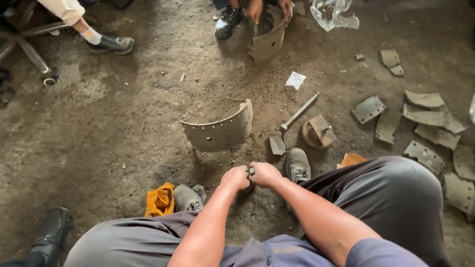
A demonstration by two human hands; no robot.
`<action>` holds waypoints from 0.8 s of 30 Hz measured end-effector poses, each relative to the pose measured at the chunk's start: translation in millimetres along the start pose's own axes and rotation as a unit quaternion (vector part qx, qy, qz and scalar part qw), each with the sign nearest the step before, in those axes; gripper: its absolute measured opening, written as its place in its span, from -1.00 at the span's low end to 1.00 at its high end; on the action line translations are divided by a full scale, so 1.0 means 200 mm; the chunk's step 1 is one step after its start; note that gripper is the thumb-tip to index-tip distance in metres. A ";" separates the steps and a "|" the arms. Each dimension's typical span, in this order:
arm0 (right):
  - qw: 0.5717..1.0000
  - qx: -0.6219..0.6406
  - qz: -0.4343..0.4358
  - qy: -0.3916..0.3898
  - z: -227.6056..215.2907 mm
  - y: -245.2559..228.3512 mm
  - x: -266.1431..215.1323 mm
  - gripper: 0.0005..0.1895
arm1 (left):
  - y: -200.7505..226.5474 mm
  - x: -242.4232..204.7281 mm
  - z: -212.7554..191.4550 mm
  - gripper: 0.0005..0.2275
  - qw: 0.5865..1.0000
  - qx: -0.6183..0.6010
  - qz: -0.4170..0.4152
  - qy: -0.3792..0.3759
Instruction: The person uses a hammer and a punch to drive rivets into a brake shoe lining while sitting on the floor of a workshop.
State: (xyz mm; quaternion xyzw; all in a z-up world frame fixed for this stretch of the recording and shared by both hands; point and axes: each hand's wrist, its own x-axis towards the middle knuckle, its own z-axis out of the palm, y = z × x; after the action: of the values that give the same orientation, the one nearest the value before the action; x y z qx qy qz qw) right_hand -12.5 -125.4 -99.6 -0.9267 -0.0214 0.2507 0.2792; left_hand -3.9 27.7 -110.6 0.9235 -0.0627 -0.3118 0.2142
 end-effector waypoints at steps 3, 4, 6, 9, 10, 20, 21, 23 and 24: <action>0.999 -0.035 -0.013 -0.017 0.00 -0.01 -0.01 -0.70 | -0.03 0.00 -0.02 -0.75 0.999 -0.016 -0.032 -0.021; 0.999 -0.036 -0.021 -0.021 0.00 -0.02 -0.02 -0.71 | -0.03 -0.01 -0.02 -0.75 0.999 -0.016 -0.031 -0.018; 0.998 -0.038 -0.036 -0.023 0.01 -0.03 -0.01 -0.71 | -0.06 0.00 -0.03 -0.74 0.999 0.007 -0.022 -0.026; 0.998 -0.042 -0.033 -0.034 0.01 -0.02 -0.01 -0.71 | -0.05 0.00 -0.02 -0.76 1.000 -0.019 0.004 0.003; 0.998 -0.041 -0.030 -0.032 0.01 -0.02 -0.01 -0.72 | -0.04 0.00 -0.03 -0.76 1.000 -0.019 0.001 0.005; 0.998 0.046 -0.003 0.045 -0.04 0.02 0.01 -0.72 | 0.07 -0.01 -0.04 -0.65 0.999 0.010 0.021 0.028; 0.998 0.045 -0.004 0.046 -0.04 0.02 0.02 -0.72 | 0.06 0.00 -0.04 -0.64 0.999 0.005 0.024 0.029; 1.000 0.025 -0.012 0.013 -0.03 0.02 0.02 -0.68 | 0.04 0.02 -0.02 -0.64 0.999 0.005 0.031 0.028; 1.000 0.024 -0.012 0.012 -0.02 0.03 0.01 -0.68 | 0.04 0.03 0.00 -0.63 0.999 0.007 0.038 0.027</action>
State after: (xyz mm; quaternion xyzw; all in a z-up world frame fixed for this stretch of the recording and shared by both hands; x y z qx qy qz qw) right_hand -9.0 -132.1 -99.6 -0.9224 -0.0229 0.2366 0.3045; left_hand 1.3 19.9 -110.1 0.9301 -0.0938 -0.2776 0.2215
